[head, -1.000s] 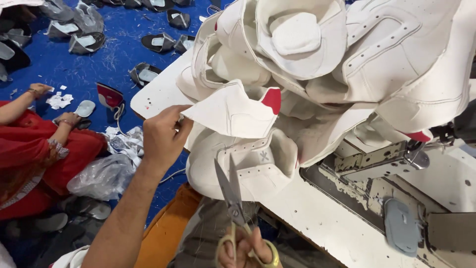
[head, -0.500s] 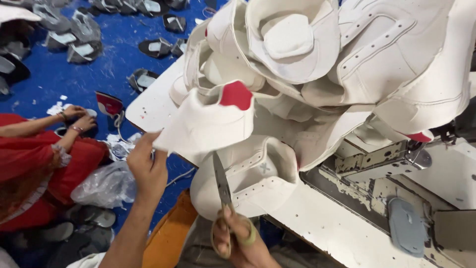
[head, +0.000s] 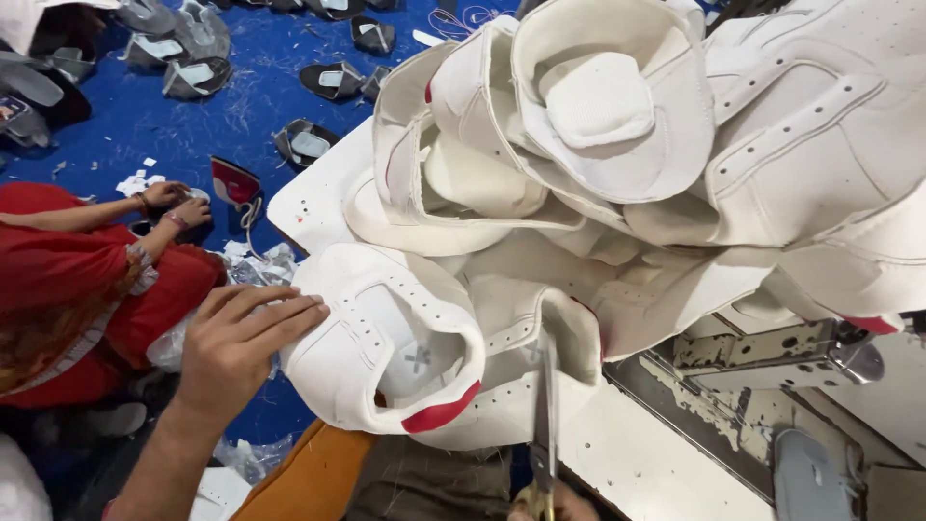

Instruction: The person trims excess threads and material from shoe uppers using a pair of scissors.

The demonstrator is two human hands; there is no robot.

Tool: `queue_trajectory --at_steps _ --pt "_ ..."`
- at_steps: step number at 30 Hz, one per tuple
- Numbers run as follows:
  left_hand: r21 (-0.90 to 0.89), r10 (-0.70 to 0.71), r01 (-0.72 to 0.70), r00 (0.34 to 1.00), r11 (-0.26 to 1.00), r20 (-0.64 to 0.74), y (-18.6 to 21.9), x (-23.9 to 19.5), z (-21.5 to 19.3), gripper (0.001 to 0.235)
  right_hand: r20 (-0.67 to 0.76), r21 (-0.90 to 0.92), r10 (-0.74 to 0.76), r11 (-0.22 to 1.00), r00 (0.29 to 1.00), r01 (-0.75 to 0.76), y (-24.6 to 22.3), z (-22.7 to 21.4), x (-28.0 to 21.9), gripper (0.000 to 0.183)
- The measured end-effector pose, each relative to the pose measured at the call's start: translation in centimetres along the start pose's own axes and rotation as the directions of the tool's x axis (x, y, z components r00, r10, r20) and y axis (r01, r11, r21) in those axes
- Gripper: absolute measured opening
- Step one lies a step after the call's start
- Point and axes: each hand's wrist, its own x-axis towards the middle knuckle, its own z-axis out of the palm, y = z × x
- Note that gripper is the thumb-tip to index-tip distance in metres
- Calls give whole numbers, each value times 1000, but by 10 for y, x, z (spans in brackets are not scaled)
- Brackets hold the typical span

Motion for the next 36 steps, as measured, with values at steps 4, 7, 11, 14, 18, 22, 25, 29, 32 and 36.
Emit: queue_trajectory --at_steps 4,7,11,14,18,22,25,29,32,36 --pt "146 152 -149 988 978 -8 -10 -3 5 33 117 -138 31 990 993 -15 -237 -14 -18 38" --pt "197 164 -162 986 967 4 -17 -6 13 32 410 76 69 991 910 -109 -313 -23 3 43" --pt "77 126 -125 992 989 -9 -15 -6 12 32 434 -351 167 936 885 -5 -386 -16 39 62" --pt "-7 87 -87 994 996 -60 -10 -10 18 34 361 -628 290 778 886 1 -427 0 54 77" --pt "-71 -4 -2 997 997 -80 3 -9 17 36 287 -868 222 473 932 155 -458 30 78 92" --pt "-227 -165 112 958 968 -233 15 -32 40 29 376 -752 195 635 906 176 -447 29 91 74" --pt "-454 -409 244 858 857 -311 36 -36 52 32 431 -444 67 884 900 147 -434 16 68 66" --pt "-181 -272 226 918 957 -290 44 -18 36 37 428 -333 211 941 879 -63 -400 -13 44 74" --pt "-401 -401 282 880 872 -255 22 -24 48 32 432 -213 216 968 876 -133 -380 -19 37 77" --pt "-725 -619 297 754 621 -221 2 -16 70 29 430 -36 184 982 884 -186 -366 -9 31 73"
